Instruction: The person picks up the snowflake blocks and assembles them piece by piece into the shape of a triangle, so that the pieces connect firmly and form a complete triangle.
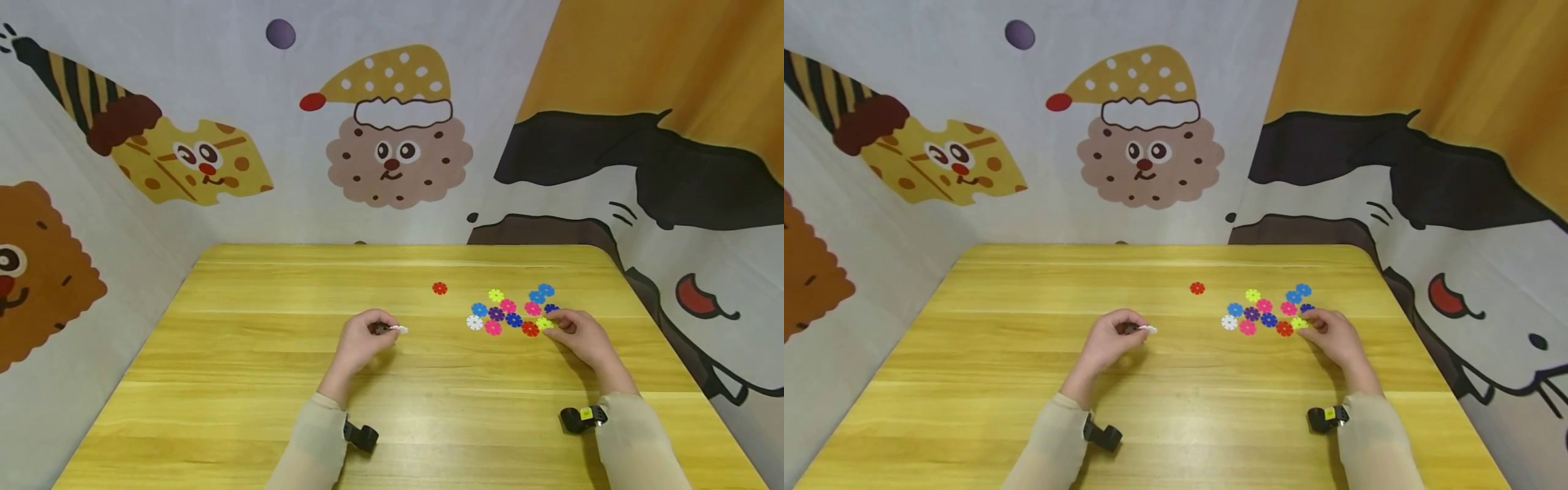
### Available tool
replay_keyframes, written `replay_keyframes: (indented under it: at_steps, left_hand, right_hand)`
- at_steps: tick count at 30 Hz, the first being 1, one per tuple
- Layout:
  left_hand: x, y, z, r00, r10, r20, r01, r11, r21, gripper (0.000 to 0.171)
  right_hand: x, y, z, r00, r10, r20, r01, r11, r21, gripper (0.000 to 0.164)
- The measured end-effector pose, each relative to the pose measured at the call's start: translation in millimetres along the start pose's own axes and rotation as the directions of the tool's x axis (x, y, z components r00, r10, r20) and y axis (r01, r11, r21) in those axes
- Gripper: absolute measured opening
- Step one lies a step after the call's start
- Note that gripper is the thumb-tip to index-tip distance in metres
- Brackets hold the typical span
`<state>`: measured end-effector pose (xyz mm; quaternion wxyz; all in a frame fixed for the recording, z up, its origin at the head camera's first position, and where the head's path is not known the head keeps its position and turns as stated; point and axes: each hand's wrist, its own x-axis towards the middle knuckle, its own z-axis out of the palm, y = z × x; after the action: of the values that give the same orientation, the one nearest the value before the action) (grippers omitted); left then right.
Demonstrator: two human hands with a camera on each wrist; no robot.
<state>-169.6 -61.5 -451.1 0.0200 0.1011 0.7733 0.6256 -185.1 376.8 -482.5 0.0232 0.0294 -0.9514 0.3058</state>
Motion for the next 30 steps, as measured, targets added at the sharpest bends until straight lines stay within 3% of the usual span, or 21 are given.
replay_keyframes:
  at_steps: [10, 14, 19, 25, 30]
  left_hand:
    - [-8.1, 26.0, 2.0, 1.0, 0.001, 0.005, -0.001, 1.0, 0.02, 0.006]
    - [-4.8, 13.8, 4.3, 1.0, 0.015, -0.005, -0.015, 1.0, 0.025, 0.007]
    - [1.0, -2.0, 4.6, 1.0, 0.011, 0.006, -0.011, 1.0, 0.016, 0.008]
    - [2.2, -7.1, 5.5, 0.999, 0.024, 0.028, -0.024, 1.0, 0.008, 0.006]
    - [2.3, -8.8, 7.1, 0.999, 0.019, 0.045, -0.019, 1.0, 0.0, 0.007]
  right_hand:
    - [-4, -3, -2, 0.998, 0.059, 0.029, -0.06, 0.997, 0.046, 0.037]
    - [-8, -3, 1, 0.996, 0.086, 0.002, -0.086, 0.992, 0.09, 0.035]
    - [-11, -2, 4, 0.997, 0.065, -0.043, -0.059, 0.99, 0.127, 0.03]
    - [-17, -12, 6, 0.997, 0.022, -0.079, -0.011, 0.992, 0.128, 0.021]
    - [-19, -32, 11, 0.996, -0.016, -0.088, 0.031, 0.985, 0.167, 0.02]
